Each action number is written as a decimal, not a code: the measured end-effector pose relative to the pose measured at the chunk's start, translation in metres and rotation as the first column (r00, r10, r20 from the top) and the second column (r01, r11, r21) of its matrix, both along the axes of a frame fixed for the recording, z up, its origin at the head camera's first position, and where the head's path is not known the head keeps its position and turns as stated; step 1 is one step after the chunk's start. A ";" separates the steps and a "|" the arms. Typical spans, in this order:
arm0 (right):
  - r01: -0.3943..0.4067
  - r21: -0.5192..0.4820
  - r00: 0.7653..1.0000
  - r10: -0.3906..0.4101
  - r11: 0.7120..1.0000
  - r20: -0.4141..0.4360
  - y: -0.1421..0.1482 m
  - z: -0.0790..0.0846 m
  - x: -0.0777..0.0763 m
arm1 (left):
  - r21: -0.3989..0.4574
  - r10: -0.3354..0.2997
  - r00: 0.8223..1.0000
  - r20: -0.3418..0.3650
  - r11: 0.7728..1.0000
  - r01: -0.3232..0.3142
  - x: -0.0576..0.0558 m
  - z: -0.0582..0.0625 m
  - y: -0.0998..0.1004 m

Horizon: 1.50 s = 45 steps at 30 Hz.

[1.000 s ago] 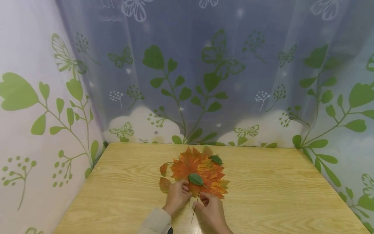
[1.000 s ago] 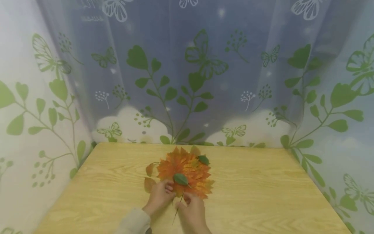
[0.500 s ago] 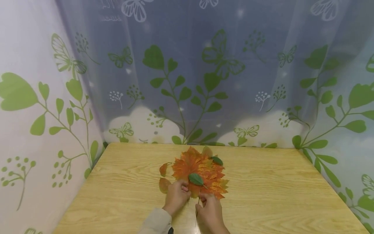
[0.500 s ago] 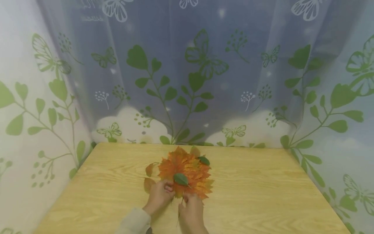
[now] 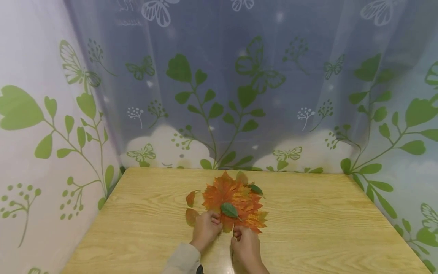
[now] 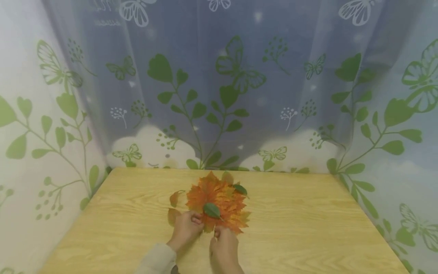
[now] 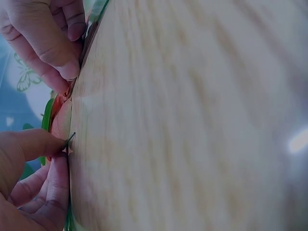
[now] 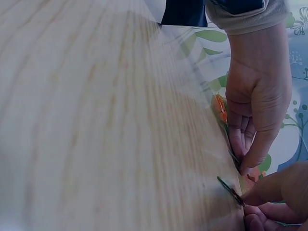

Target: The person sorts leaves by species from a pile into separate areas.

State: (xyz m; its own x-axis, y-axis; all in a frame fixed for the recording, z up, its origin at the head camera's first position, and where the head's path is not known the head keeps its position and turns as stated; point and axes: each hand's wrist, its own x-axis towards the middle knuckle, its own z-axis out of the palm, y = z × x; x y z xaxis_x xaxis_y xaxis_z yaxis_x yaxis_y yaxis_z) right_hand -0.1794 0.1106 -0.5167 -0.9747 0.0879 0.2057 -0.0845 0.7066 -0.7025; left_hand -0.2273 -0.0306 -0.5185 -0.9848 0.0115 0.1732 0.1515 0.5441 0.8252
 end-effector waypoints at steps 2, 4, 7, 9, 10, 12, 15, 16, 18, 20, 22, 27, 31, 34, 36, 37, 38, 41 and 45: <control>0.011 0.015 1.000 -0.010 1.000 -0.015 -0.001 0.000 -0.001 | 0.003 0.000 1.000 -0.001 1.000 0.000 -0.001 0.001 0.000; 0.023 0.039 0.999 -0.022 0.999 -0.024 -0.001 0.001 -0.001 | 0.004 -0.002 1.000 -0.007 1.000 0.002 -0.001 0.001 0.000; 0.033 0.060 0.999 -0.032 0.998 -0.020 -0.002 0.003 -0.001 | 0.006 -0.008 1.000 -0.022 1.000 0.008 -0.002 0.000 0.000; 0.028 0.036 1.000 -0.028 0.999 0.007 -0.002 0.005 0.001 | 0.010 -0.009 0.999 -0.032 1.000 0.010 -0.002 0.000 0.000; 0.022 -0.006 0.999 -0.022 1.000 0.032 -0.002 0.006 0.002 | 0.011 -0.008 0.999 -0.031 1.000 0.009 -0.002 0.000 0.001; 0.014 -0.097 0.998 -0.008 0.995 0.068 0.000 0.008 0.004 | 0.014 -0.004 0.999 -0.033 1.000 0.004 -0.002 -0.001 0.001; 0.047 -0.219 0.995 -0.027 0.975 0.093 0.008 0.010 0.006 | 0.011 -0.002 0.999 -0.036 1.000 0.003 -0.002 -0.001 0.001; 0.070 -0.242 0.995 -0.050 0.968 0.091 0.012 0.010 0.006 | 0.011 -0.003 0.999 -0.037 1.000 0.004 -0.002 -0.002 0.002; 0.127 -0.235 0.991 -0.115 0.964 0.064 0.021 0.011 0.005 | 0.011 -0.006 0.999 -0.033 1.000 0.006 -0.002 -0.002 0.002; 0.190 -0.202 0.982 -0.185 0.961 0.045 0.030 0.010 0.004 | 0.012 -0.004 1.000 -0.026 1.000 0.005 -0.003 -0.002 0.002; 0.228 -0.152 0.974 -0.224 0.962 0.041 0.039 0.009 0.001 | 0.015 0.001 1.000 -0.017 1.000 0.000 -0.003 -0.002 0.002; 0.219 -0.026 0.975 -0.218 0.975 0.037 0.051 0.005 -0.005 | 0.018 0.006 1.000 -0.020 1.000 -0.005 -0.002 -0.001 0.002; 0.222 -0.004 0.975 -0.222 0.975 0.026 0.051 0.000 -0.008 | 0.019 0.003 1.000 -0.021 1.000 -0.002 -0.002 -0.002 0.003; 0.221 -0.052 0.975 -0.219 0.974 0.041 0.051 -0.001 -0.009 | 0.017 0.007 1.000 -0.010 1.000 -0.007 -0.002 -0.003 0.003; 0.209 -0.102 0.977 -0.205 0.973 0.055 0.053 0.000 -0.010 | 0.016 0.010 1.000 -0.004 1.000 -0.010 -0.002 -0.004 0.003; 0.205 -0.128 0.978 -0.199 0.970 0.063 0.053 0.001 -0.010 | 0.015 0.010 1.000 -0.001 1.000 -0.010 -0.002 -0.005 0.002; 0.204 -0.152 0.978 -0.195 0.967 0.071 0.053 0.002 -0.010 | 0.014 0.011 1.000 0.005 1.000 -0.011 -0.002 -0.005 0.002; 0.211 -0.207 0.976 -0.194 0.955 0.101 0.054 0.005 -0.010 | 0.017 0.006 1.000 0.014 1.000 -0.006 -0.003 -0.006 0.001; 0.228 -0.313 0.969 -0.182 0.922 0.168 0.053 0.009 -0.011 | 0.020 -0.004 1.000 0.014 1.000 0.004 -0.004 -0.004 -0.002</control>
